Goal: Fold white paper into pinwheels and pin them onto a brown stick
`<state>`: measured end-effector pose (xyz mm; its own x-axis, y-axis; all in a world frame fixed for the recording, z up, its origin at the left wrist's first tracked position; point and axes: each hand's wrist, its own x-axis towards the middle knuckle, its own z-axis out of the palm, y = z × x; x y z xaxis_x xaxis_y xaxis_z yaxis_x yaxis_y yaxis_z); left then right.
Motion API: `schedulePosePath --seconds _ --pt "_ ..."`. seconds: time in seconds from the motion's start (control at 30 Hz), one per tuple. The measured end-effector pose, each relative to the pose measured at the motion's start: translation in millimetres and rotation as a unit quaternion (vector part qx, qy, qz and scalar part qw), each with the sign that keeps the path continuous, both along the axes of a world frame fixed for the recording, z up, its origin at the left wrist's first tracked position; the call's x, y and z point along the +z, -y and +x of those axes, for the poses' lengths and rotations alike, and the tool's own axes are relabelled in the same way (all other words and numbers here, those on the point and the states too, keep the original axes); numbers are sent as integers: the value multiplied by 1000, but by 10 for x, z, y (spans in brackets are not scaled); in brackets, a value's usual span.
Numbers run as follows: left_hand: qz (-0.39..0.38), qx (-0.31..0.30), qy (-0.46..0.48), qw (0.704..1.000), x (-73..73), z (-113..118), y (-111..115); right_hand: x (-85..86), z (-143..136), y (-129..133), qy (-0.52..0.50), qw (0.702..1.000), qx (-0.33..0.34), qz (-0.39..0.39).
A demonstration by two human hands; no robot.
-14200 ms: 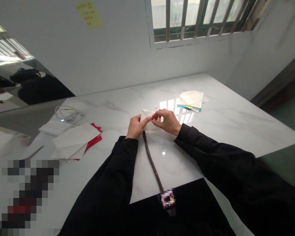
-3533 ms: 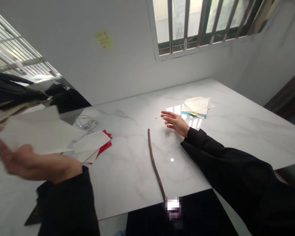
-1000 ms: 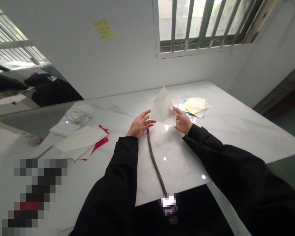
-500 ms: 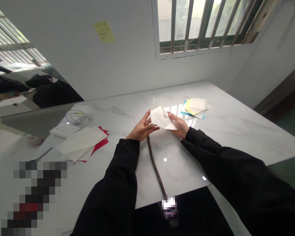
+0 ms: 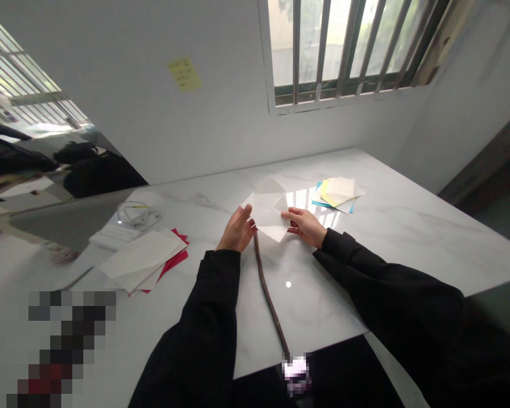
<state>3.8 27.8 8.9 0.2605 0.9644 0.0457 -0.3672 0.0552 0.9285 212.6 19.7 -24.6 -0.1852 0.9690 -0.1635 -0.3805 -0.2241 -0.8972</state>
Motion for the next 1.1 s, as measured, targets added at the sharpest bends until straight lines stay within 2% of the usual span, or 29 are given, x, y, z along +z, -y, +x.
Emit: schedulePosePath --seconds 0.1,0.2,0.3,0.57,0.77,0.97,1.1 --pt "-20 -23 31 999 51 -34 16 -6 18 -12 -10 1000 -7 -9" --pt "-38 -18 18 999 58 -40 14 -1 29 -18 -6 1000 -10 -3" --pt "-38 -2 -12 999 29 -19 17 11 18 -2 8 1000 -6 9" --pt "3 -13 -56 998 -84 68 29 59 -31 51 11 1000 7 21" --pt "16 -7 -78 997 -187 117 18 22 -28 35 31 998 33 47" --pt "8 1 -85 996 -199 117 15 -35 -16 15 65 994 37 73" --pt "11 -10 -90 996 -210 120 2 -29 -17 25 51 993 60 86"
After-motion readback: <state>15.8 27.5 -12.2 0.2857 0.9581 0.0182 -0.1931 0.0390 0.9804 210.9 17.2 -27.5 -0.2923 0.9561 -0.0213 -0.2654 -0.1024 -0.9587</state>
